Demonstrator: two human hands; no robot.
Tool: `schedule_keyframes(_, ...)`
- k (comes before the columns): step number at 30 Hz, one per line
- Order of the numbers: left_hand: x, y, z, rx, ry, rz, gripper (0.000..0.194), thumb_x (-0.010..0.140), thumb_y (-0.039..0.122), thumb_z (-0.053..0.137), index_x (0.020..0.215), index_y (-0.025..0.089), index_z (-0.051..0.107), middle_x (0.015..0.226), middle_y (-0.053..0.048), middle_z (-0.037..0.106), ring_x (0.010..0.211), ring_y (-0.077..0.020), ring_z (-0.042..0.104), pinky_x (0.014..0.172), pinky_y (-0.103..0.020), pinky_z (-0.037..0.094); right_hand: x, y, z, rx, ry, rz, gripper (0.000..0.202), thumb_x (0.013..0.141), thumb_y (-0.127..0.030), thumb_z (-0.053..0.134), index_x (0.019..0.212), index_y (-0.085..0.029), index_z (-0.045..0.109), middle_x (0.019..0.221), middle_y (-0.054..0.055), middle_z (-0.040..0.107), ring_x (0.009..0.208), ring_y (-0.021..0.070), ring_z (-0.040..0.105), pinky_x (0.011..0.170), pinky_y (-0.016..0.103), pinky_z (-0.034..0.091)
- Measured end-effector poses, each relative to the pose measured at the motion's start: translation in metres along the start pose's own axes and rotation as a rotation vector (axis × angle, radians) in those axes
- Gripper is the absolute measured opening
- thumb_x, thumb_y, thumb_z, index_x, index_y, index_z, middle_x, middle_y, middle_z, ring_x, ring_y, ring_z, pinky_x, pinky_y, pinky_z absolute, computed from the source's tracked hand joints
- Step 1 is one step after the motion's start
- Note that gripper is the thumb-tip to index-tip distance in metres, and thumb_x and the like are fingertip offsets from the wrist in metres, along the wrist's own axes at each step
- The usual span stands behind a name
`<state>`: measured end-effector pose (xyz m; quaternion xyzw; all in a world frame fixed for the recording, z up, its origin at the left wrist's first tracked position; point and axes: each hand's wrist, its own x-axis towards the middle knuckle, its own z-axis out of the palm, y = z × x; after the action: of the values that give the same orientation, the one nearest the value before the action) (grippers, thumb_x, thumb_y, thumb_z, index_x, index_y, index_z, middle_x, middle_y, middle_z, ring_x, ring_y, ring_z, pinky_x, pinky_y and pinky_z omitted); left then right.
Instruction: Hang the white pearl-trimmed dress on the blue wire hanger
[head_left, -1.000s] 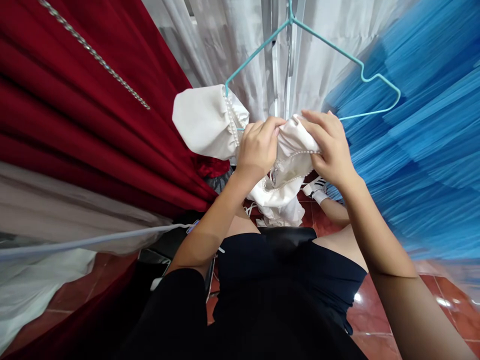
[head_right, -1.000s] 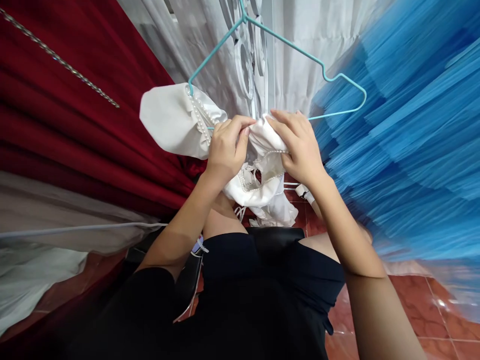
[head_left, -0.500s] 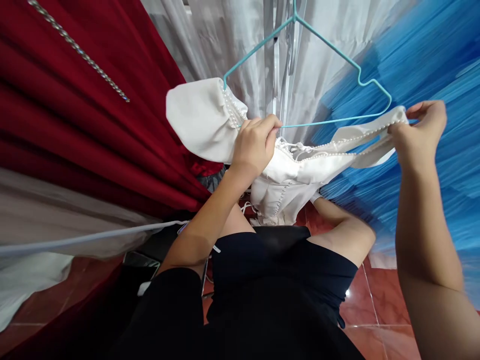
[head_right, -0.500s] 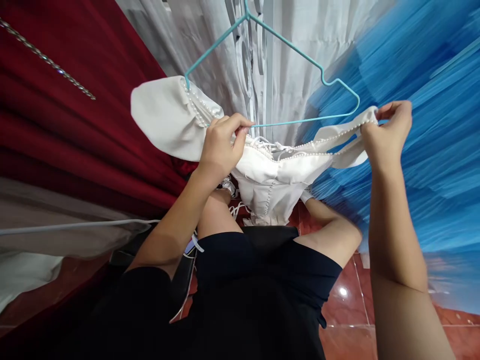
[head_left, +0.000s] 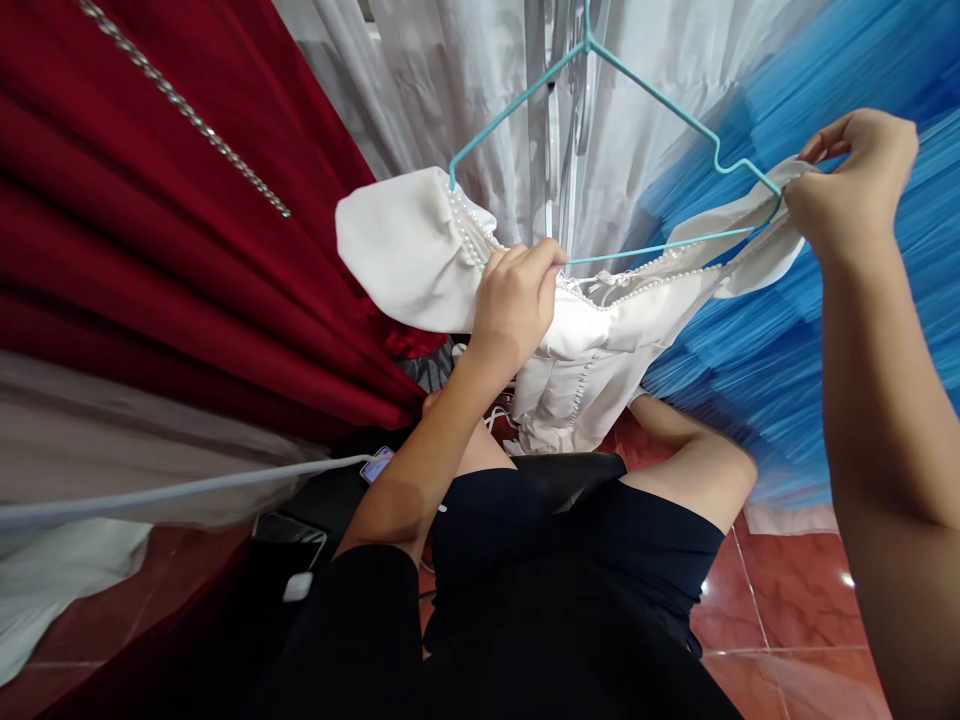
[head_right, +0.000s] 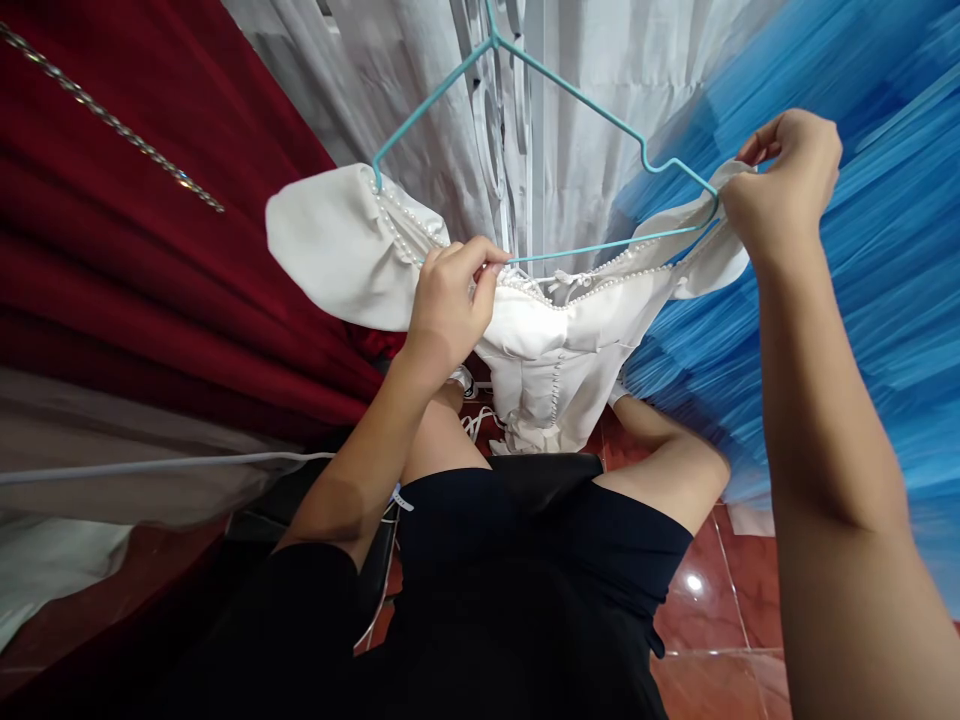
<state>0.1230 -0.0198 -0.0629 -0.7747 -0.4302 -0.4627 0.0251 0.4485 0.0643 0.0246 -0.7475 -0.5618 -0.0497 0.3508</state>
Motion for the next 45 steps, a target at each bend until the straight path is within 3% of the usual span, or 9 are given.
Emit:
schedule_keyframes(3,-0.001,0.005,-0.003,0.027,-0.009,-0.029,0.024,0.088,0.002,0.051,0.096,0.021,0.062,0.083,-0.004,0.063,0.081,-0.0233,0.059,0.081,-0.041,0.045,-0.008,-0.008,-0.005,0.032,-0.014,-0.069,0.036,0.07,-0.009,0.054,0.098,-0.01,0.075,0.094,-0.003,0.067,0.084,0.0124,0.059,0.06,0.034,0.033)
schedule_keyframes(8,0.001,0.014,-0.009,0.058,-0.083,-0.128,0.025,0.091,0.002,0.048,0.098,0.021,0.064,0.085,-0.004,0.064,0.085,-0.0234,0.06,0.087,-0.041,0.045,-0.022,-0.038,-0.018,0.037,0.13,-0.36,0.032,0.061,-0.006,0.051,0.083,-0.012,0.072,0.08,-0.002,0.063,0.066,0.005,0.047,0.054,0.023,0.027)
schedule_keyframes(13,0.001,0.015,-0.006,0.072,-0.099,-0.123,0.022,0.093,0.003,0.049,0.099,0.019,0.063,0.089,-0.005,0.066,0.09,-0.0239,0.061,0.092,-0.041,0.045,-0.025,-0.078,-0.012,0.048,0.05,-0.411,0.03,0.061,-0.005,0.049,0.082,-0.009,0.07,0.076,0.0,0.06,0.065,0.0039,0.042,0.056,0.023,0.026)
schedule_keyframes(19,-0.001,0.01,-0.004,0.063,-0.085,-0.125,0.021,0.093,0.005,0.047,0.099,0.02,0.06,0.091,-0.005,0.065,0.095,-0.0255,0.061,0.096,-0.041,0.043,-0.081,-0.104,-0.001,0.124,0.05,-0.617,0.037,0.066,-0.006,0.053,0.1,-0.014,0.063,0.113,0.01,0.058,0.105,0.0231,0.054,0.082,0.035,0.04)
schedule_keyframes(23,-0.001,0.003,0.002,0.012,-0.033,-0.098,0.016,0.096,0.01,0.047,0.097,0.022,0.058,0.095,-0.005,0.065,0.098,-0.0254,0.061,0.1,-0.041,0.041,-0.118,-0.11,0.029,0.281,0.016,-0.866,0.023,0.077,-0.013,0.063,0.1,-0.015,0.058,0.105,0.009,0.058,0.103,0.0229,0.053,0.093,0.037,0.042)
schedule_keyframes(26,-0.004,0.0,0.008,0.019,0.008,-0.088,0.012,0.098,0.015,0.048,0.095,0.021,0.057,0.09,-0.005,0.063,0.097,-0.0264,0.061,0.1,-0.042,0.04,-0.135,-0.106,0.073,0.347,-0.108,-0.821,0.01,0.097,-0.028,0.049,0.096,-0.019,0.055,0.087,0.003,0.059,0.086,0.0188,0.056,0.089,0.038,0.043)
schedule_keyframes(30,-0.012,0.001,0.013,0.052,0.045,-0.089,0.013,0.1,0.02,0.046,0.091,0.02,0.056,0.084,-0.005,0.06,0.093,-0.027,0.061,0.1,-0.045,0.039,-0.157,-0.096,0.116,0.342,0.02,-0.698,0.043,0.105,-0.042,0.029,0.077,-0.018,0.051,0.07,0.002,0.051,0.082,0.0197,0.055,0.092,0.045,0.039)
schedule_keyframes(41,-0.003,0.003,-0.002,-0.102,0.153,-0.046,0.011,0.101,0.024,0.047,0.102,0.024,0.058,0.107,-0.004,0.065,0.105,-0.0244,0.063,0.102,-0.045,0.046,-0.166,-0.105,0.104,0.451,0.097,-0.638,0.047,0.106,-0.05,0.027,0.087,-0.018,0.055,0.07,0.0,0.049,0.079,0.0166,0.053,0.095,0.044,0.038)
schedule_keyframes(45,0.006,0.002,-0.029,-0.121,0.379,-0.004,0.009,0.099,0.022,0.055,0.107,0.025,0.058,0.127,-0.005,0.055,0.125,-0.0274,0.052,0.111,-0.047,0.041,-0.162,-0.098,0.101,0.431,0.043,-0.683,0.045,0.106,-0.049,0.03,0.087,-0.019,0.057,0.071,0.0,0.051,0.079,0.0163,0.052,0.094,0.043,0.038)
